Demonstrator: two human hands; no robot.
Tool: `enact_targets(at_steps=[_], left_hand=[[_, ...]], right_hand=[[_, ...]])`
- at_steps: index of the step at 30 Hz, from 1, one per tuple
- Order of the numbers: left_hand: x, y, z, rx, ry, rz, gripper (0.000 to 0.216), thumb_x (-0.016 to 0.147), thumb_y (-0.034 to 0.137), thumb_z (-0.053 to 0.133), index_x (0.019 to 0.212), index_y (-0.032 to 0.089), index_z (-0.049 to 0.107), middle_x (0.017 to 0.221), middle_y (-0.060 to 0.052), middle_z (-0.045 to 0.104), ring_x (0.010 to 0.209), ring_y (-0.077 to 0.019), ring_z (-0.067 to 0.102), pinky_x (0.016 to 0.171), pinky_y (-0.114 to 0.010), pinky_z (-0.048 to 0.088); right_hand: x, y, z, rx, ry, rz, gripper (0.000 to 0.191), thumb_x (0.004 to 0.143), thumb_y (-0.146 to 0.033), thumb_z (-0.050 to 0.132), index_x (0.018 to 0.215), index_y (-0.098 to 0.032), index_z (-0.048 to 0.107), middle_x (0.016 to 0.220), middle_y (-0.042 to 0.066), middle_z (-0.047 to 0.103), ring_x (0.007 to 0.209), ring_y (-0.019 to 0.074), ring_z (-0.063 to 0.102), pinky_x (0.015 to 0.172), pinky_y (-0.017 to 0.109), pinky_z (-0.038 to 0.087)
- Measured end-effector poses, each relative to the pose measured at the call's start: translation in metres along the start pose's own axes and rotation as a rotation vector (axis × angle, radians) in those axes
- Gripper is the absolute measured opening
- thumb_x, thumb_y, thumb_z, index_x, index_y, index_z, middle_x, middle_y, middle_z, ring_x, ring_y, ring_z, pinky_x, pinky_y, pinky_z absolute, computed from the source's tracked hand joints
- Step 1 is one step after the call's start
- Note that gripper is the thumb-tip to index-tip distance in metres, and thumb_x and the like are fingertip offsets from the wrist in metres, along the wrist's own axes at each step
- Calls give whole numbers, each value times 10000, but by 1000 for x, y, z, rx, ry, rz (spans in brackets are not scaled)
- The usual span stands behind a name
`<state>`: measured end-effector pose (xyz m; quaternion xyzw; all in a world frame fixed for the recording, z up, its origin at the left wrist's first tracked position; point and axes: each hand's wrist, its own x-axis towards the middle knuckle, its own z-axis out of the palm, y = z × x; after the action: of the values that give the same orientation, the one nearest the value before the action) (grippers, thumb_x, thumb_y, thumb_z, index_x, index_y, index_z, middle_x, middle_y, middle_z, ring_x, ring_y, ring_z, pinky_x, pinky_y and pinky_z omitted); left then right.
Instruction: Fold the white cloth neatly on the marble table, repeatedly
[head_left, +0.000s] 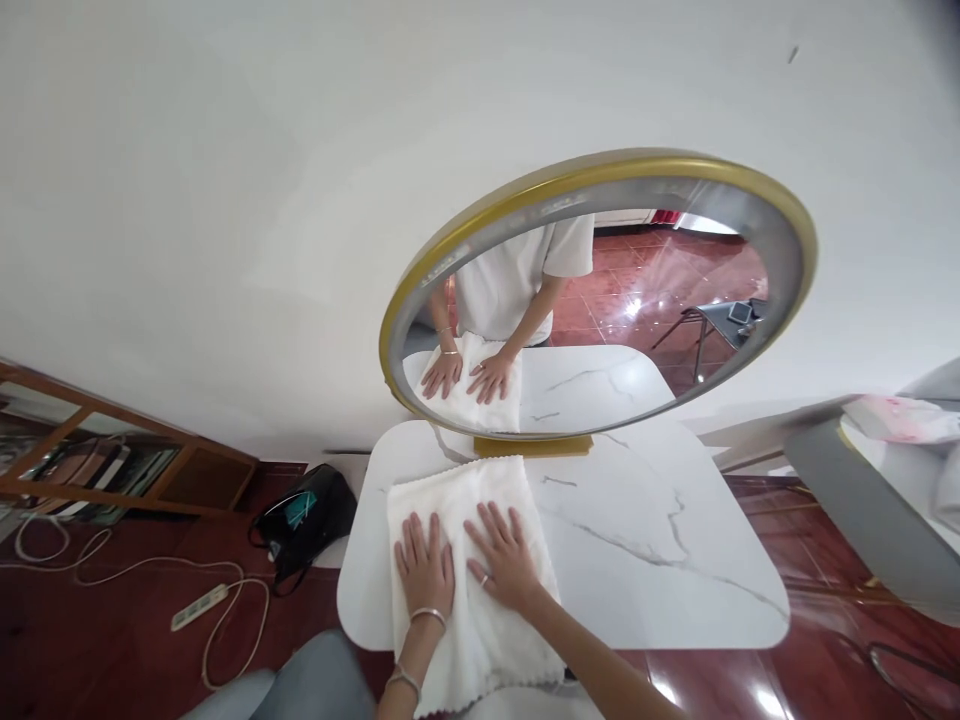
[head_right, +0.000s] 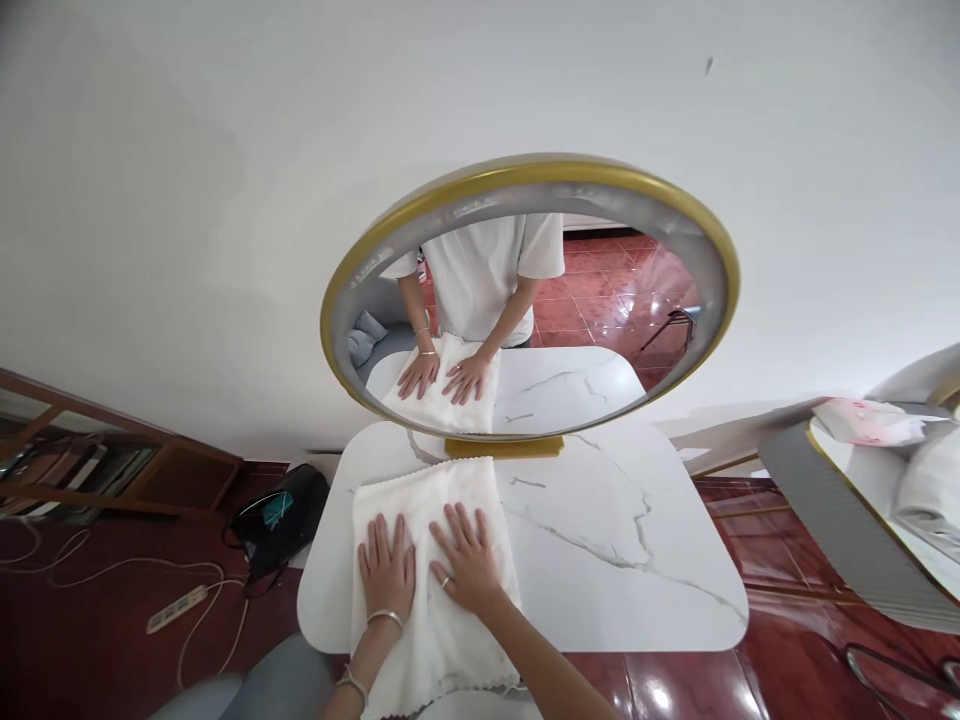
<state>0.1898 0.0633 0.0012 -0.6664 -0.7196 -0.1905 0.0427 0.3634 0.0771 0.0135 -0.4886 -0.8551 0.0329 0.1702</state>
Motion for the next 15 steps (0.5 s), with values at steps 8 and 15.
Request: enact_targets(at_steps=[8,15], left_hand=[[5,138,38,-75,-107,186,586,917,265,407,1481,270,246,1559,-101,212,1442,-279,167,1130,-542,254],[7,244,62,-162,-211,450,608,922,371,419,1489,285,215,1568,-89,170,1435,-297,185,1132,-540,273]], right_hand=[[-76,119,-42,-177,51,160,566,943,-403,424,1476,-286,274,1536,73,253,1412,277,243,1130,515,179],[-155,208,-79,-247,111,336,587,949,-366,393,1497,-314,187,1520,41,301,1395,241,294,1119,479,241]])
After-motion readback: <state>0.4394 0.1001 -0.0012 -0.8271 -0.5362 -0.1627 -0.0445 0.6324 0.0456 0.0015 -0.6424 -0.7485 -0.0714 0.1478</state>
